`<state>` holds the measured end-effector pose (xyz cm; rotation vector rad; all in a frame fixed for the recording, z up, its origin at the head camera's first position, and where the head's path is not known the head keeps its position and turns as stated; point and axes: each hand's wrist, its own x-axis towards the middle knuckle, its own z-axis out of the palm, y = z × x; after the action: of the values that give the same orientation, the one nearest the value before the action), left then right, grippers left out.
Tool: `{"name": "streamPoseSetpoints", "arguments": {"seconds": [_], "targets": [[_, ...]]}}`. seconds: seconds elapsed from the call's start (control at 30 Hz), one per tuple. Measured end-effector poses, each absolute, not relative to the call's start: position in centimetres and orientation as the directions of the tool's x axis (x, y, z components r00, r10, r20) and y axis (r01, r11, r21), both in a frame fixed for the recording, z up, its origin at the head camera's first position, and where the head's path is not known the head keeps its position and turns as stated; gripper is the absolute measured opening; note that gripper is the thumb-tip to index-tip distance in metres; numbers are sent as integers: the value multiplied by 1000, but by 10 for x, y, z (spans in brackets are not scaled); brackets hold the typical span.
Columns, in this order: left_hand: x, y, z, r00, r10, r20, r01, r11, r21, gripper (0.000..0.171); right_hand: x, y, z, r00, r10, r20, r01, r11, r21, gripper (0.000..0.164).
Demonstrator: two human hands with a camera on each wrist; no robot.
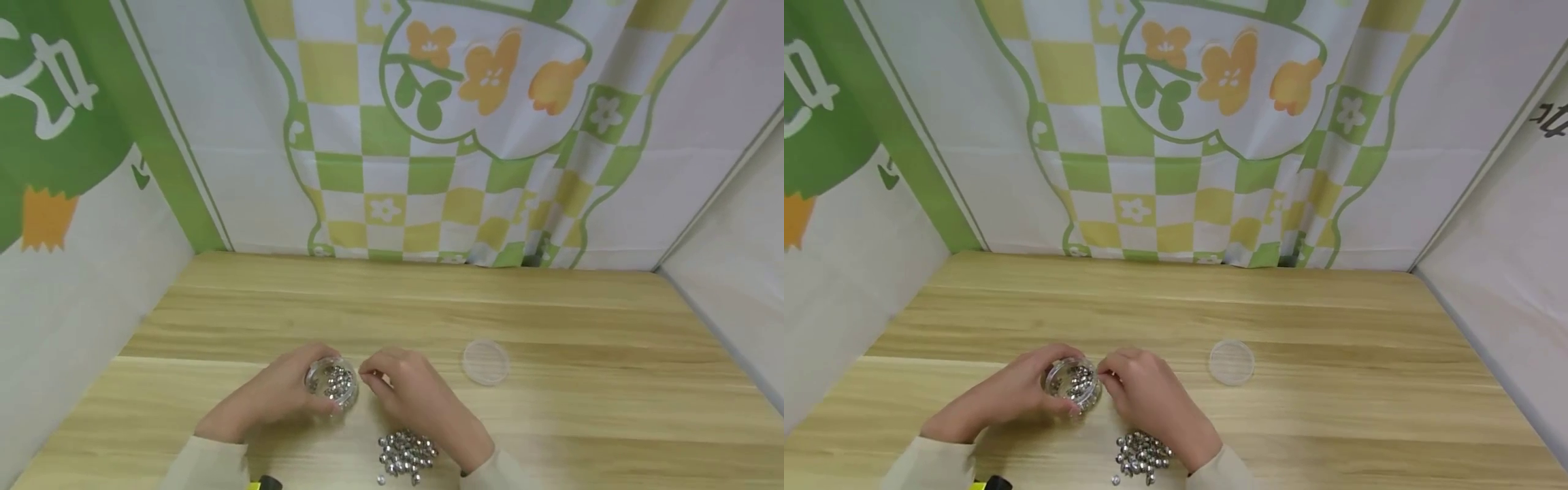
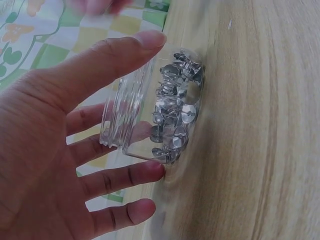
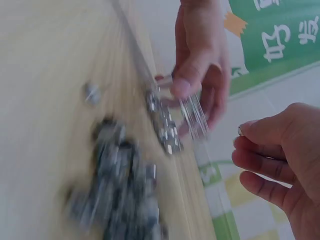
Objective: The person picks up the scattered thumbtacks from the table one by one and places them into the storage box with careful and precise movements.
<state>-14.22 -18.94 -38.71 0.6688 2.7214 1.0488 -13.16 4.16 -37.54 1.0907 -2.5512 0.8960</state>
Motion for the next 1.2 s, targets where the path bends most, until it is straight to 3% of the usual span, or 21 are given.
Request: {"name": "streamPoseSetpoints", "arguments": {"seconds": [0.37,0.63,0.8,0.93,1.2], "targets": [[-146,-178,-389,-870,493,32,390,645,657,63,-154,10,-383,-639,-623,451,-769,545,-336,11],[-146,-176,-389,-886,463,24,368,671,644,69,-138,66,-386,-698,-579,421,-716,584,-383,9],[-144,-181,-388,-891,453,18,362,689,628,73,-124,110,-387,-747,-588,309,-662,618,-424,10],[-143,-188,-387,-900,436,15,351,704,617,71,-117,119,-389,-724,-655,216,-669,591,-450,8],[-143,-193,-385,-904,426,26,349,704,618,71,-118,109,-390,-694,-698,174,-689,574,-443,4]]}}
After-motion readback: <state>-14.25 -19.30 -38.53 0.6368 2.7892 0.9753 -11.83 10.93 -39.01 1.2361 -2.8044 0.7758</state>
